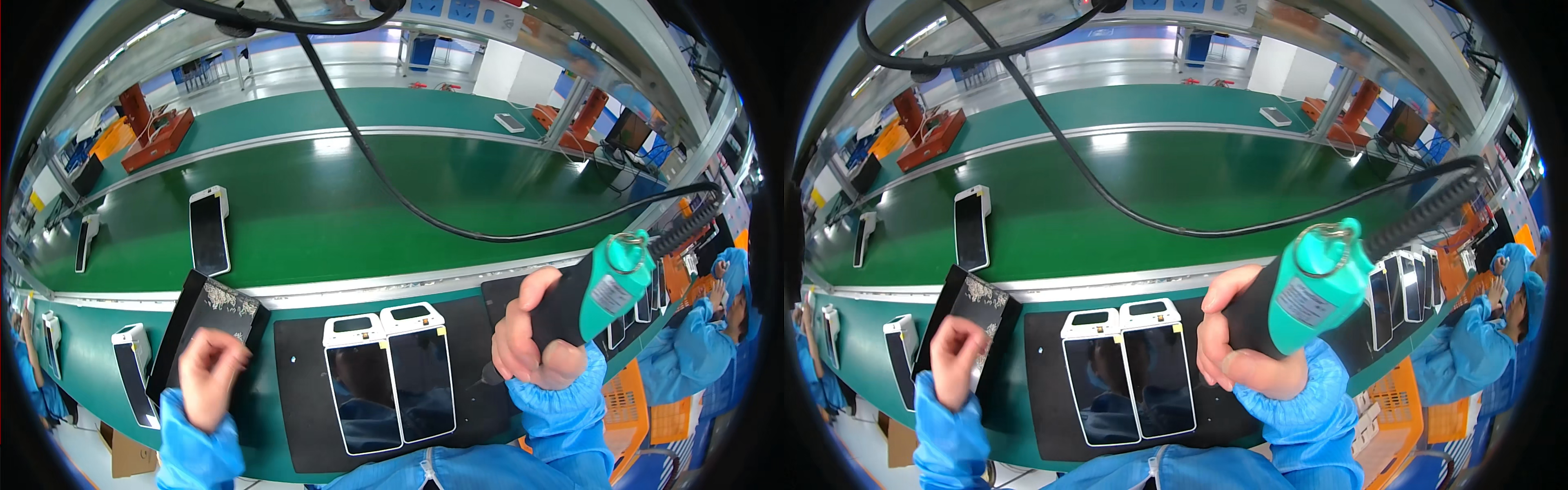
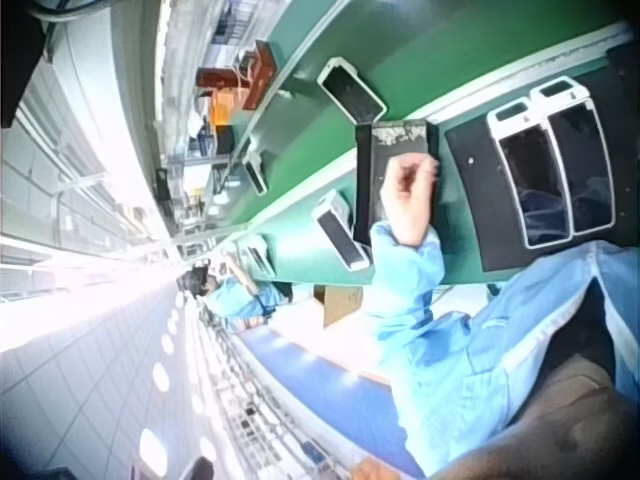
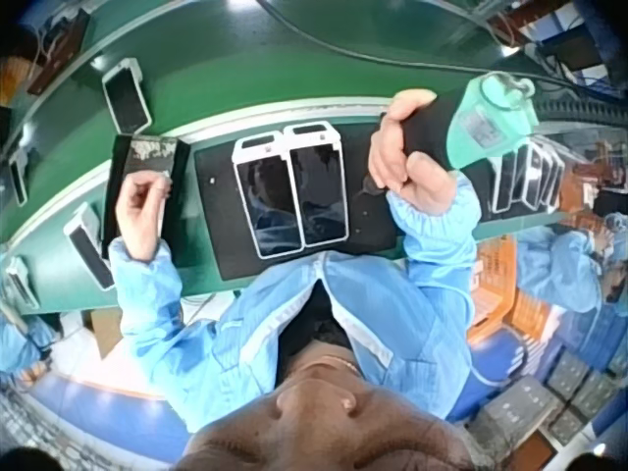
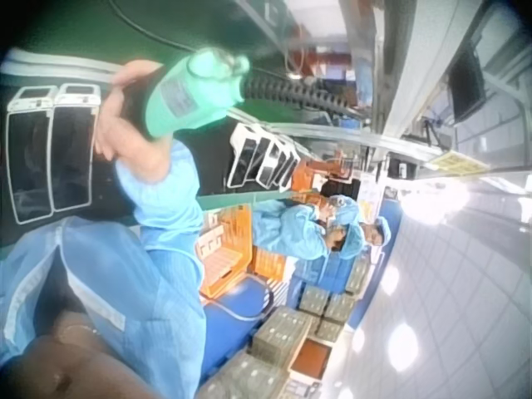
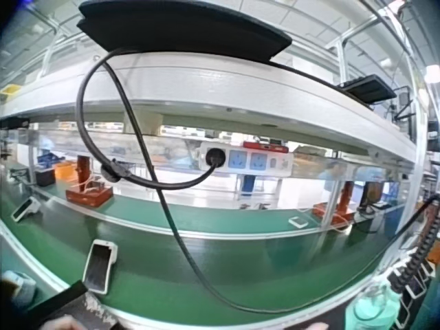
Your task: The person fastens screws into mobile handheld terminals on an assembly line using an electric screwdriver.
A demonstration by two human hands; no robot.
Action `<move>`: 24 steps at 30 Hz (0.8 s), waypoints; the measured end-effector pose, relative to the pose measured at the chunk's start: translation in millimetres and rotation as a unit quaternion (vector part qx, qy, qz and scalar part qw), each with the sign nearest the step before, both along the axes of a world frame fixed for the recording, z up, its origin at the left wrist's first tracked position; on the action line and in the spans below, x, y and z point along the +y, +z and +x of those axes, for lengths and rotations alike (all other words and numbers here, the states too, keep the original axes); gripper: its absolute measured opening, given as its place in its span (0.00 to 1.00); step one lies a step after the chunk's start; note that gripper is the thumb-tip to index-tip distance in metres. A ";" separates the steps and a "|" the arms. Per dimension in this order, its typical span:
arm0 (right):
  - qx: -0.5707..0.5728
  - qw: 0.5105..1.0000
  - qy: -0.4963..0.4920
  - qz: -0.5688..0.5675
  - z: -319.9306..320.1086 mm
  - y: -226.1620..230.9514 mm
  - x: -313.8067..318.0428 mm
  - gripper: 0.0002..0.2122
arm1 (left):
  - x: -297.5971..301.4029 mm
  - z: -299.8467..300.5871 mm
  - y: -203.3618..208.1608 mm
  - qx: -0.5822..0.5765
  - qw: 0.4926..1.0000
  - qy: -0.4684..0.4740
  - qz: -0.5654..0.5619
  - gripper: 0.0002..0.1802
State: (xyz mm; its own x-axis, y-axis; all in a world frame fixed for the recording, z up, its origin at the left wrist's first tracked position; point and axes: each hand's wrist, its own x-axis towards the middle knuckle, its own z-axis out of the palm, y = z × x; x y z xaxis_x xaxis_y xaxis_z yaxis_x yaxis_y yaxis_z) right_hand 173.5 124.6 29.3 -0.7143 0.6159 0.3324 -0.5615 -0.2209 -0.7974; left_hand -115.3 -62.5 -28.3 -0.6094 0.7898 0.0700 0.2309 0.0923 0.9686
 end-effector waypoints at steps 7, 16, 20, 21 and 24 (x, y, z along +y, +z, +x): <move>0.053 0.996 0.066 0.041 -27.2 7.6 -13.5 0.24 | 14.4 97.8 -39.2 -0.172 0.971 -0.148 0.078 0.06; 0.117 0.979 0.111 0.122 -54.5 -10.9 -19.6 0.22 | 25.4 122.3 -49.2 0.143 0.971 -0.130 0.140 0.21; 0.096 0.987 0.073 0.107 -54.3 -11.1 -32.3 0.22 | 24.8 120.6 -50.2 0.188 0.955 -0.122 0.193 0.29; 0.105 0.987 0.056 0.104 -57.4 -12.0 -34.8 0.22 | 24.5 119.9 -50.6 0.197 0.951 -0.124 0.202 0.31; 0.116 0.988 0.035 0.100 -59.5 -12.9 -38.3 0.22 | 24.0 120.0 -50.8 0.202 0.948 -0.120 0.212 0.31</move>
